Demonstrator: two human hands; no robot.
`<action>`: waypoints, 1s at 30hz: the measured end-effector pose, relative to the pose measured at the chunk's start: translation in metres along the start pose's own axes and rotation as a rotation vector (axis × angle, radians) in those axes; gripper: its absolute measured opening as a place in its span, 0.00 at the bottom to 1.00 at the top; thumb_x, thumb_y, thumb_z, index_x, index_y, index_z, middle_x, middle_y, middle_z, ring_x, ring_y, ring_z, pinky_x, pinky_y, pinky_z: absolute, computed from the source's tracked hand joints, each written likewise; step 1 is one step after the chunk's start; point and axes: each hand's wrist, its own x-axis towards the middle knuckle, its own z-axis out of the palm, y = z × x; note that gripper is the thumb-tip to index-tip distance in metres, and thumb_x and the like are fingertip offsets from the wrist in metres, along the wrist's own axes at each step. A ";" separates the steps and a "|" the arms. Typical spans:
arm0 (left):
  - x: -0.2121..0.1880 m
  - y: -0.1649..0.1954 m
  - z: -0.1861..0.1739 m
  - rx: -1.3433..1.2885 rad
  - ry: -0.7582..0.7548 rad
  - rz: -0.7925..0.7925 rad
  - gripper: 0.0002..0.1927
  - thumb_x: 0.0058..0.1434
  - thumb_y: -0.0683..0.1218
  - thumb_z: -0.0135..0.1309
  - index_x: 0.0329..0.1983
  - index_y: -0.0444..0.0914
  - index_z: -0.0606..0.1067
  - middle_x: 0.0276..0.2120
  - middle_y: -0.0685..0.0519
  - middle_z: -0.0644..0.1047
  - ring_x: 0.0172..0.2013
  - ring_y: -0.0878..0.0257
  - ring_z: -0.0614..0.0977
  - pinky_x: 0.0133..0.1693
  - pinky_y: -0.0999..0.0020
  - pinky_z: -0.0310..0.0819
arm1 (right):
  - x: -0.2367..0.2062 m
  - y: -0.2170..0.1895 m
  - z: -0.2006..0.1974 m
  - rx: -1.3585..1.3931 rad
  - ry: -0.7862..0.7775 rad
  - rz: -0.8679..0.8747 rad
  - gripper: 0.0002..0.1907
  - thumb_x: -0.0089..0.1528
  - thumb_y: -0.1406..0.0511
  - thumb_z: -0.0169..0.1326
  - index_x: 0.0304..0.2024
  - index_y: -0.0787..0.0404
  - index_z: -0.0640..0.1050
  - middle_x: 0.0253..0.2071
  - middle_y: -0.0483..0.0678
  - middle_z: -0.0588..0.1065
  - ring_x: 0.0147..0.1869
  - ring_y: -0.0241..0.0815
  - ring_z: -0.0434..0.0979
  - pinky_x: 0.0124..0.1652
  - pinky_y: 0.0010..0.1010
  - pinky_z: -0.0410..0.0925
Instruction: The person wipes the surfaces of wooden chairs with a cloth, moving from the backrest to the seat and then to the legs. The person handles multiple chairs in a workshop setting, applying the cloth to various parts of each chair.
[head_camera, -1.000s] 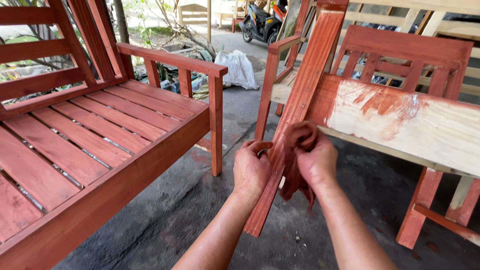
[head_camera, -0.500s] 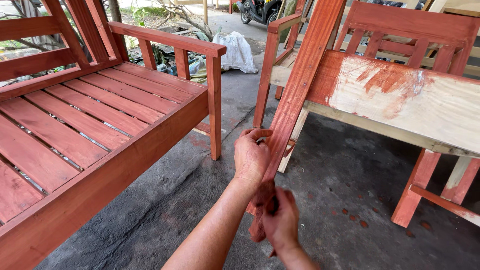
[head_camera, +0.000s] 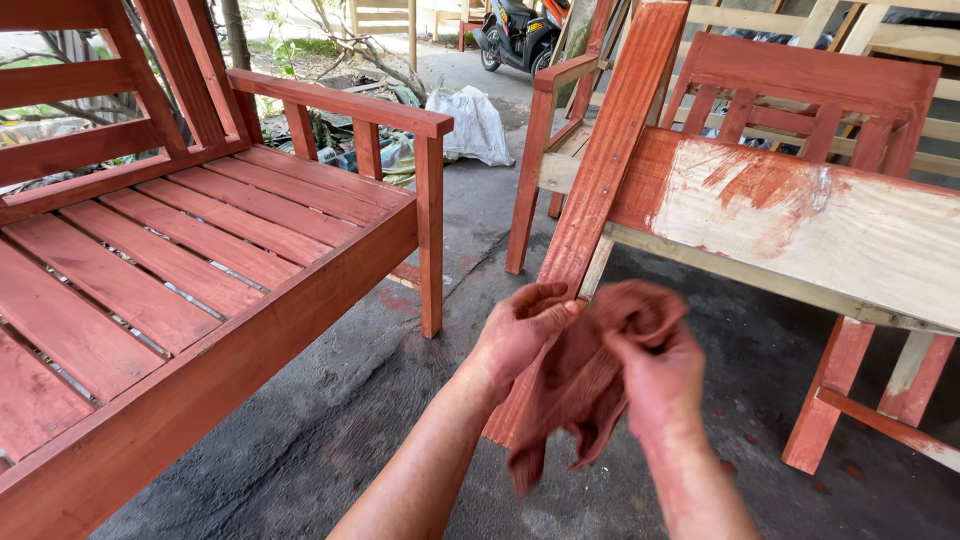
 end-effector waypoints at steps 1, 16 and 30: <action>-0.002 -0.002 0.003 0.005 0.016 0.012 0.27 0.62 0.47 0.59 0.62 0.33 0.71 0.54 0.48 0.81 0.55 0.63 0.80 0.54 0.69 0.73 | 0.009 -0.009 -0.002 0.091 0.013 -0.057 0.20 0.54 0.78 0.60 0.47 0.59 0.79 0.48 0.44 0.80 0.52 0.40 0.80 0.53 0.33 0.74; -0.023 -0.009 0.067 -0.628 -0.045 -0.198 0.36 0.67 0.67 0.43 0.63 0.36 0.72 0.52 0.45 0.79 0.44 0.51 0.80 0.38 0.55 0.68 | 0.029 -0.021 -0.014 0.726 -0.019 0.022 0.15 0.66 0.58 0.55 0.53 0.53 0.76 0.53 0.40 0.77 0.60 0.39 0.76 0.63 0.42 0.67; -0.013 -0.021 0.074 -0.575 0.184 -0.149 0.18 0.68 0.45 0.45 0.58 0.34 0.72 0.48 0.46 0.80 0.47 0.52 0.82 0.50 0.50 0.78 | 0.020 0.003 -0.050 0.362 -0.267 0.504 0.32 0.59 0.55 0.54 0.65 0.55 0.72 0.61 0.47 0.76 0.63 0.45 0.75 0.57 0.50 0.68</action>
